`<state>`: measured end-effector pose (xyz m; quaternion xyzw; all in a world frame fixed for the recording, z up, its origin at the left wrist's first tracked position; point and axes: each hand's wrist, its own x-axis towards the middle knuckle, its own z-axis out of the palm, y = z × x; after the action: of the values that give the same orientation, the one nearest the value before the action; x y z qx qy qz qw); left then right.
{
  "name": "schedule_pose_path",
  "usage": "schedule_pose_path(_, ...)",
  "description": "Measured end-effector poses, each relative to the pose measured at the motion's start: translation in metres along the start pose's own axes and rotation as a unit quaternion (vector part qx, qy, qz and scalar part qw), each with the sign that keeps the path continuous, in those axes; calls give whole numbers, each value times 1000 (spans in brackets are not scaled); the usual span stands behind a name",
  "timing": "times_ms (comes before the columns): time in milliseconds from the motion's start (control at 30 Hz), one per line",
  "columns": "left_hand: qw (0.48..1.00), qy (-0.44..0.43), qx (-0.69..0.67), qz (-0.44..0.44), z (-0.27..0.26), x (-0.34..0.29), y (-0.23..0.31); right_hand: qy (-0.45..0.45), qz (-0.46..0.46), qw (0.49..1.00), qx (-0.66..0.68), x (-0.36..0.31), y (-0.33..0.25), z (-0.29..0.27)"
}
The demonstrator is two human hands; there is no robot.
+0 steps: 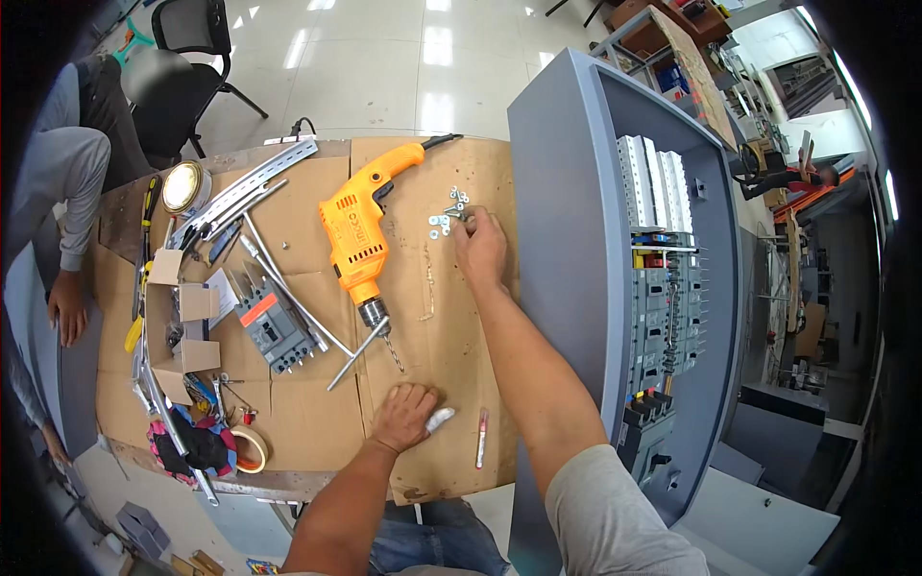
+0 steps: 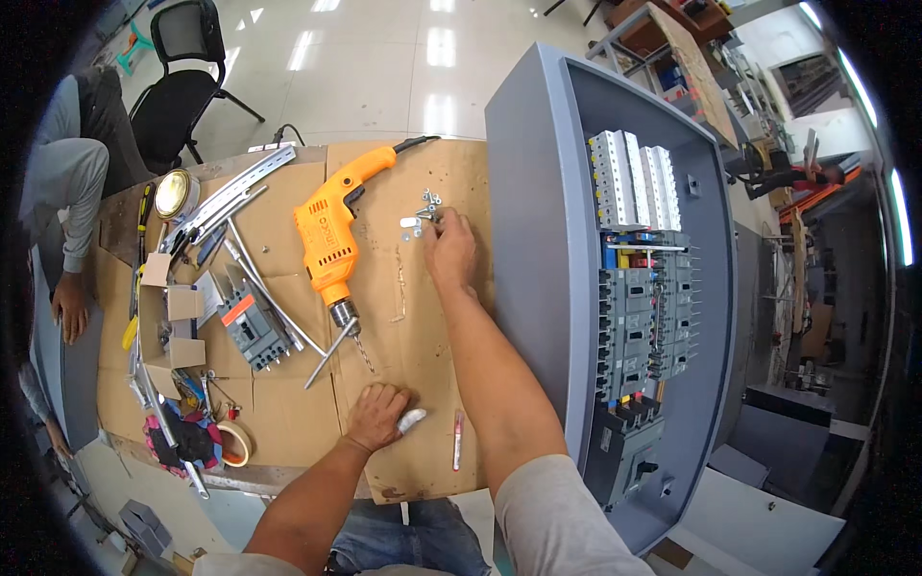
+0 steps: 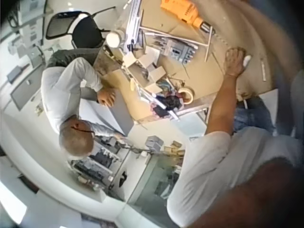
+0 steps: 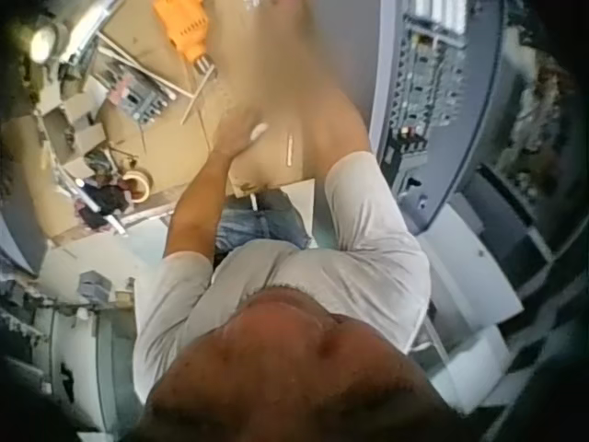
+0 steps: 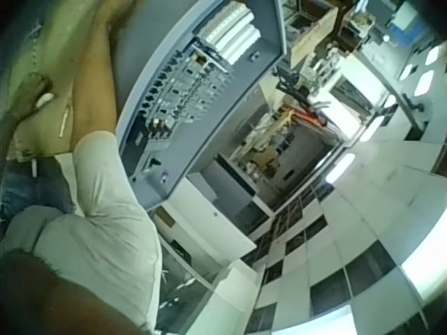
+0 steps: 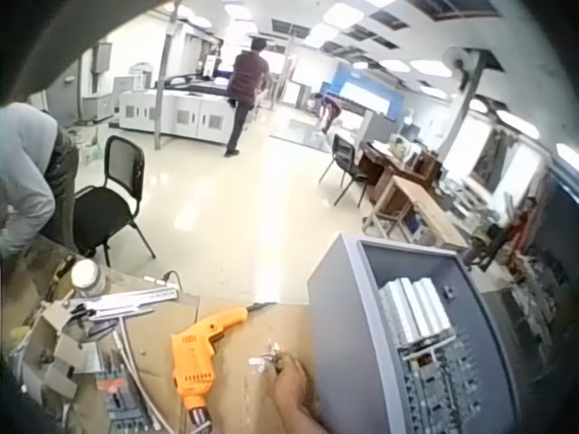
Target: Assembling and inspecting internal components of industrial electrical control panels.
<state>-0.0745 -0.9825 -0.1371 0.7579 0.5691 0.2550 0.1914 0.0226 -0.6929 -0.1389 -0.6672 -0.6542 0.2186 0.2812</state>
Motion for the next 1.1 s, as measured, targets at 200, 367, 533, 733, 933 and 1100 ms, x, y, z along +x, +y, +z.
schedule_pose_path(200, 1000, -9, -6, 2, 4, 0, 0, 20, -38, 999, 3, 5, 21, 0)
schedule_pose_path(367, 1000, -4, 15, 4, -3, 2, 2, 76, 42, 992, 96, 21, 12, 6)
schedule_pose_path(533, 1000, -13, 21, 6, 1, 2, 3, 38, 12, 997, 61, 44, 6, 0)
schedule_pose_path(733, 1000, 0, 14, 6, 6, -2, 0, -57, 19, 995, -80, 57, -6, 0)
schedule_pose_path(933, 1000, -11, 17, 11, 5, -1, 0, -47, 49, 998, 7, 47, -5, -12)
schedule_pose_path(1100, 1000, -5, 7, 5, 2, -1, -1, -29, 243, 788, 565, 12, -10, -27)
